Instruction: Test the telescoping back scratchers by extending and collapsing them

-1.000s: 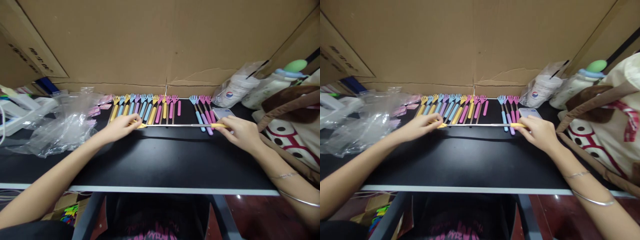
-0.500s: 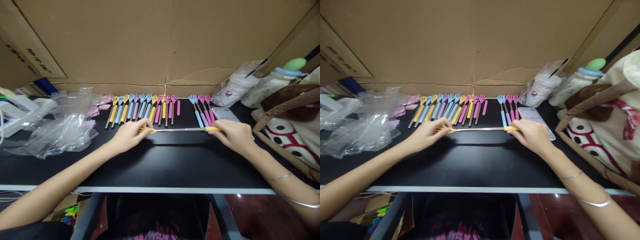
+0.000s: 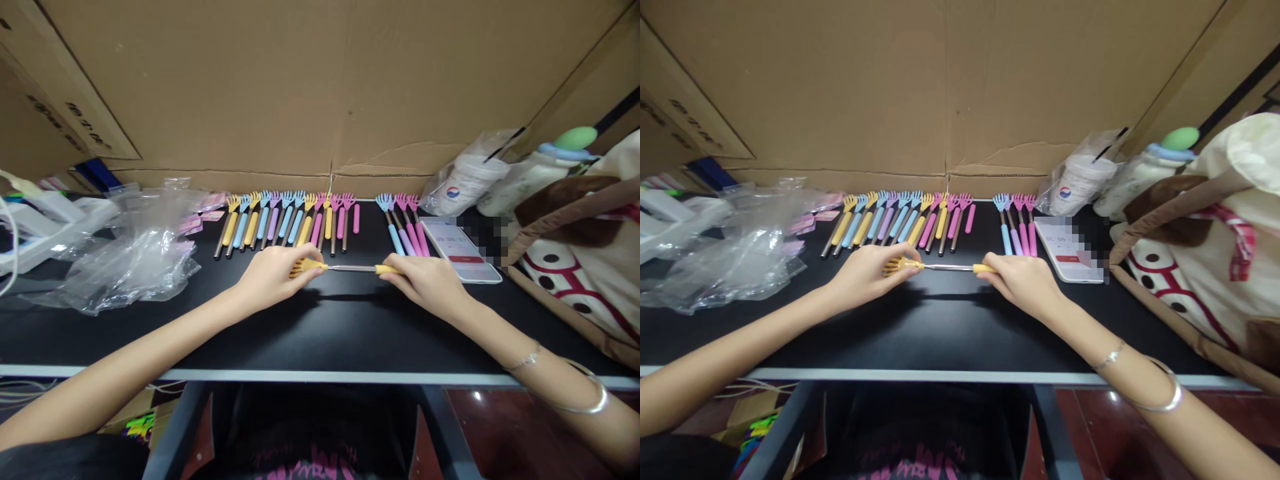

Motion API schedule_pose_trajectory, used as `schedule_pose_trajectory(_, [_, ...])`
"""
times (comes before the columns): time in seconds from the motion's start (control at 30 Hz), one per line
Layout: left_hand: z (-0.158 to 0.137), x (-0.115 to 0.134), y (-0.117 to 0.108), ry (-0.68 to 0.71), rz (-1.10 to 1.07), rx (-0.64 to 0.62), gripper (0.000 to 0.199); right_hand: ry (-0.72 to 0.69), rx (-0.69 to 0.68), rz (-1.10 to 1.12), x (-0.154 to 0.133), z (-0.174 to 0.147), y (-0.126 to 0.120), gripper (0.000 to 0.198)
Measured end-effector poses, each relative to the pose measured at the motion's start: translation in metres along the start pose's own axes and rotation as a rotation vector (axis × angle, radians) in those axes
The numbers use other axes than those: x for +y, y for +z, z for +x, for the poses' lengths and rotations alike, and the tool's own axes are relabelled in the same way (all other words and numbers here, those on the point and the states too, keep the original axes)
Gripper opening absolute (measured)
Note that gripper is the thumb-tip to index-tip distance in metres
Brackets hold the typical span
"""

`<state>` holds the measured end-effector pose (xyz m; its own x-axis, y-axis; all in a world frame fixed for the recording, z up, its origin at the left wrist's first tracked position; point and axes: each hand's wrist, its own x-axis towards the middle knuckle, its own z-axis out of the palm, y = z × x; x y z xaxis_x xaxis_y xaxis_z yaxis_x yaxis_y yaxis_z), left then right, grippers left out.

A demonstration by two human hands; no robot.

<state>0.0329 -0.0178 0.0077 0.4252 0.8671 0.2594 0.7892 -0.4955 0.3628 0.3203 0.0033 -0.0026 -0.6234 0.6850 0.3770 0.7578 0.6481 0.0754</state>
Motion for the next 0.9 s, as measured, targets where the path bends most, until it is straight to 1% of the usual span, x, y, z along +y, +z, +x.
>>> schedule_pose_trajectory(0.13, [0.002,-0.003,-0.002,0.006,0.056,0.024,0.027,-0.012,-0.006,-0.039,-0.002,0.008,-0.004,0.036])
schedule_pose_trajectory(0.27, [0.003,-0.011,0.000,0.031,0.141,-0.030,0.028,-0.047,-0.117,-0.140,-0.008,0.014,-0.001,0.037])
schedule_pose_trajectory(0.33, [0.004,-0.013,0.001,0.077,0.194,-0.031,0.028,-0.075,-0.164,-0.154,-0.013,0.015,0.004,0.037])
schedule_pose_trajectory(0.4, [0.004,-0.012,0.001,0.159,0.258,0.004,0.027,-0.103,-0.180,-0.161,-0.018,0.015,0.008,0.036])
schedule_pose_trajectory(0.47, [0.005,-0.009,0.000,0.250,0.330,0.055,0.027,-0.110,-0.170,-0.185,-0.022,0.014,0.009,0.037])
schedule_pose_trajectory(0.57, [0.008,-0.003,-0.002,0.348,0.469,0.119,0.025,-0.102,-0.139,-0.234,-0.026,0.014,0.007,0.038])
schedule_pose_trajectory(0.63, [0.010,0.000,-0.001,0.413,0.543,0.119,0.022,-0.122,-0.123,-0.256,-0.028,0.015,0.006,0.039])
schedule_pose_trajectory(0.73, [0.008,0.001,0.005,0.520,0.571,0.122,0.024,-0.174,-0.085,-0.275,-0.031,0.016,0.005,0.040])
schedule_pose_trajectory(0.83, [0.006,-0.001,0.009,0.554,0.595,0.195,0.026,-0.218,-0.021,-0.307,-0.033,0.016,0.004,0.038])
schedule_pose_trajectory(0.9, [0.005,-0.003,0.007,0.554,0.609,0.231,0.028,-0.238,0.017,-0.339,-0.032,0.016,0.001,0.039])
